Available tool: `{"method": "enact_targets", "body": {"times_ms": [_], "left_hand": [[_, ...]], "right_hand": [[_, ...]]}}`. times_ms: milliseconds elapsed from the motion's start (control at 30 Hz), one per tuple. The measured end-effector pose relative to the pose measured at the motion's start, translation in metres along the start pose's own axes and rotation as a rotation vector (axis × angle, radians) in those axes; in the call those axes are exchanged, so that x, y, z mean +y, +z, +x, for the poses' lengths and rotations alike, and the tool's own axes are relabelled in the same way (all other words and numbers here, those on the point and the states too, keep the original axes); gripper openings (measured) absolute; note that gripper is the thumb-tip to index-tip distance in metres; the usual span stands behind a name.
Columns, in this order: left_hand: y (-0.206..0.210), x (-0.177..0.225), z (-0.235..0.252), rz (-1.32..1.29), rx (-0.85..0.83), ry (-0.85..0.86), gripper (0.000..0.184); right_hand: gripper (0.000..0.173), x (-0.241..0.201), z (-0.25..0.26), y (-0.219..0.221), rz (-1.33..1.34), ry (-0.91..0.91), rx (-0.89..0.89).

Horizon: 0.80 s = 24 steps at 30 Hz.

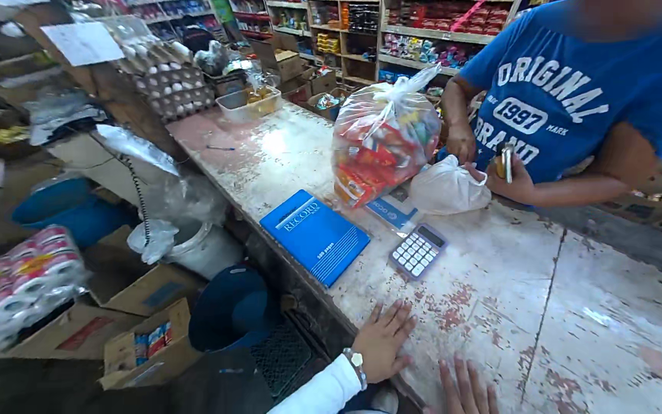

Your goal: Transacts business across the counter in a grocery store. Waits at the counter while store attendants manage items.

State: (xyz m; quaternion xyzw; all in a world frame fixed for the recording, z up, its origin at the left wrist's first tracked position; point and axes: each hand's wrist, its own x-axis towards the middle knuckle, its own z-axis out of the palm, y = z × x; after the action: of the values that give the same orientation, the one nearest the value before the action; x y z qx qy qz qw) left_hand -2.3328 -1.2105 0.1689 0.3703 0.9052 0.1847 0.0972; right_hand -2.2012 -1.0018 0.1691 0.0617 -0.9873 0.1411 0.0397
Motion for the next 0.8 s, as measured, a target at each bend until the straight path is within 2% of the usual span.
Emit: {"method": "enact_targets", "body": {"times_ms": [67, 233, 367, 500, 633, 733, 800], "left_hand": [[0.0, 0.001, 0.001, -0.012, -0.01, 0.006, 0.072], [0.001, -0.002, 0.001, -0.035, 0.045, 0.013, 0.069], [0.0, -0.001, 0.004, -0.045, 0.045, 0.011, 0.069], [0.0, -0.002, 0.002, -0.042, 0.058, 0.028, 0.069], [-0.002, -0.004, 0.003, -0.058, 0.033, 0.027, 0.069], [-0.01, -0.002, 0.001, -0.159, 0.014, 0.042, 0.075], [-0.025, -0.002, 0.003, -0.283, -0.01, 0.126, 0.078]], "right_hand": [[0.085, 0.002, 0.002, -0.001, -0.016, -0.029, -0.093], [0.097, 0.002, 0.002, -0.003, 0.026, -0.05, -0.051], [0.088, 0.0, 0.003, -0.006, 0.003, -0.041, -0.079], [0.087, -0.005, 0.004, -0.007, -0.002, -0.004, -0.09], [0.093, -0.006, 0.007, -0.006, 0.046, 0.043, -0.085], [0.093, -0.009, 0.007, -0.007, 0.037, 0.093, -0.071], [0.095, -0.012, 0.006, -0.004, -0.005, 0.133, -0.036]]}}
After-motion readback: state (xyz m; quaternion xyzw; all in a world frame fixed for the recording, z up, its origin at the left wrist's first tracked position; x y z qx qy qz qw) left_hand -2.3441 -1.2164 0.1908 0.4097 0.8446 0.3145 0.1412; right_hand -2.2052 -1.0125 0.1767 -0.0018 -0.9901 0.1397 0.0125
